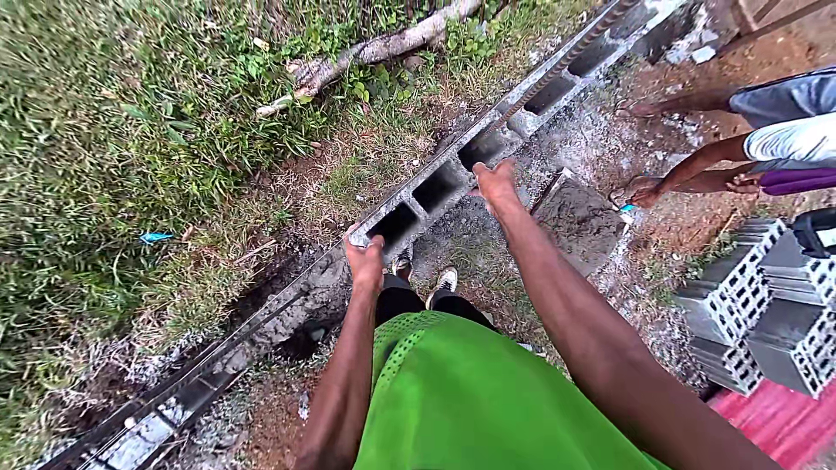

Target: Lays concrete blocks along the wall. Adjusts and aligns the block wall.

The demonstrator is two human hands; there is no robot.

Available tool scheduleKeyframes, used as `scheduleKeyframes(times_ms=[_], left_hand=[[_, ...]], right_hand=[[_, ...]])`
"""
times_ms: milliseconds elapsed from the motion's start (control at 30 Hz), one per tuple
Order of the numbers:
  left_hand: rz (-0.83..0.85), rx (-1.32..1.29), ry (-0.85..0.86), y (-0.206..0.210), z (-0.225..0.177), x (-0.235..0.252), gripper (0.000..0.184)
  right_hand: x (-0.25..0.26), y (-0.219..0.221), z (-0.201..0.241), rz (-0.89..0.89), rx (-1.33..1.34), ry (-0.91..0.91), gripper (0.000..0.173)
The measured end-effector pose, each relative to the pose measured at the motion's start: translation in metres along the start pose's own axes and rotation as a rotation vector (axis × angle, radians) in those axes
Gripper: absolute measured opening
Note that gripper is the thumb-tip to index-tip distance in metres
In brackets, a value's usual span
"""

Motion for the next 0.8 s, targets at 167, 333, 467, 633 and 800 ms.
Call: scheduleKeyframes(times_ms=[167,333,467,633,800], left_hand=[[-0.018,0.019,0.028,0.000,-0.005,-0.004,0.064],[-0.025,0.043,0.026,-0.002,-0.005,-0.004,0.063],[-0.015,0.100,0.020,-0.004,-0.003,-0.007,0.066],[-0.023,0.062,0.025,-0.002,-0.007,-0.002,0.064],[0.007,0.025,0.005,0.000,-0.009,0.000,0.067]], right_hand=[[-0.004,-0.001,0.002,0.013,-0.039,-0.018,0.085],[-0.004,-0.001,0.001,0.015,-0.031,-0.015,0.087],[-0.001,0.001,-0.001,0.018,-0.032,-0.019,0.086],[-0.001,0.005,0.001,0.021,-0.030,-0.022,0.083],[-0.005,0.005,0.002,0.026,-0.038,-0.024,0.081]])
Point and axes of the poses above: each hand's wrist, its own x-axis towards the middle knuckle, its own y-axis out of the palm, z = x × y, the point moved 5 cm from there along x, towards the middle knuckle, and after that the axes turned 4 degrees about -y, right-handed, at the moved point
